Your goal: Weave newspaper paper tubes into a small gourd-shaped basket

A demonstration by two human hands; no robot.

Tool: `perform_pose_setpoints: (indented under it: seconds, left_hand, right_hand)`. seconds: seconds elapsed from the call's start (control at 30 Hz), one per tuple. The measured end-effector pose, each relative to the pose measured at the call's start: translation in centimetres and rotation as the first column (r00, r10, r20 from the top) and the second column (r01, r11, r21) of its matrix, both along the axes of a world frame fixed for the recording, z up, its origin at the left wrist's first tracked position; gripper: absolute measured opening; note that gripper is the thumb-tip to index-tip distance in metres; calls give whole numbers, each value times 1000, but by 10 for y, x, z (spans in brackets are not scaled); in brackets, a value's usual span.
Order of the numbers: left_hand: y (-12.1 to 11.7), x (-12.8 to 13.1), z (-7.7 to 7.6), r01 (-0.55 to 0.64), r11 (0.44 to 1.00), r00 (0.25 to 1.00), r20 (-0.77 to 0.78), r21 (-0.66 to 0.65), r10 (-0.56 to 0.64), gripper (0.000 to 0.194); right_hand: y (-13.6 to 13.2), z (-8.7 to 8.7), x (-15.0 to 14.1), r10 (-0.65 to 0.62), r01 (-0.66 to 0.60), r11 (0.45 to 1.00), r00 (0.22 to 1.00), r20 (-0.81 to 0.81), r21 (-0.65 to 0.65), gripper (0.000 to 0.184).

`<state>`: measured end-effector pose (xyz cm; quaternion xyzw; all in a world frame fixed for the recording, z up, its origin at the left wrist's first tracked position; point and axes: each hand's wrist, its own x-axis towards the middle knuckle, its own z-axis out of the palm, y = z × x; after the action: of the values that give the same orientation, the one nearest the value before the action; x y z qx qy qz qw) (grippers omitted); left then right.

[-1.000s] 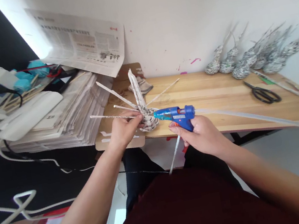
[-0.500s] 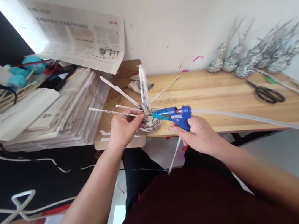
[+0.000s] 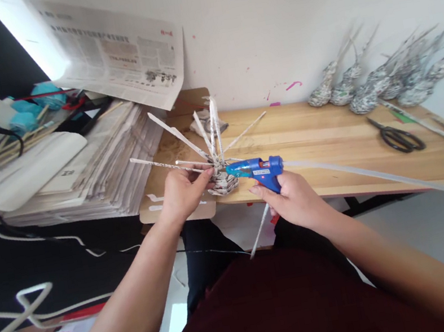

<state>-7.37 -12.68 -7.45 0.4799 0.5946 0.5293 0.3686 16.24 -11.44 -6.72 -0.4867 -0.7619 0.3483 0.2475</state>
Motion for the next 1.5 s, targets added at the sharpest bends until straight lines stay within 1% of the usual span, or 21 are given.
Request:
perform_pose_setpoints:
  seconds: [0.17,0.3,0.43,0.57,0.93,1.1,1.23,1.3,1.37,1.43,1.5]
  left_hand:
    - [0,1,1,17,999,998,55,29,-18,32]
    - [0,2,0,32,998,997,70,50,-35,33]
    - [1,1,-1,35,999,996,84,38,-38,34]
    - [1,2,-2,34,999,996,84,40,-38,34]
    - [-1,1,-1,56,997,998,25,52,-57,31]
    - [-2,1,0,52,997,999,-3,52,-52,32]
    - [-2,-1,-1,75,996,997,-10,47,-74,33]
    - [-2,-1,-1,89,995,996,-2,50,-89,33]
    - [-2,-1,-1,88,995,996,4,48,-88,33]
    - [-2,0,0,75,996,997,6,39,-75,34]
    - [-2,0,-1,63,998,998,13,28,-63,36]
  right_hand:
    - [0,3,-3,-18,5,988,997,-82,-153,33]
    - [1,3,-4,2,-36,971,990,-142,-237,33]
    - [2,2,-3,26,-61,968,989,-143,-243,37]
    - [1,3,-2,28,-63,968,989,-145,-245,34]
    - [1,3,0,31,-72,962,987,-157,-264,33]
    - [1,0,3,53,-102,954,983,-176,-283,39]
    - [1,6,4,46,-113,940,977,-207,-323,36]
    - [2,12,6,30,-85,947,984,-178,-310,32]
    - [2,17,8,17,-48,964,993,-118,-262,30]
    - [2,16,10,11,-21,980,999,-52,-198,31]
    - [0,12,12,5,-5,993,1000,0,-119,33]
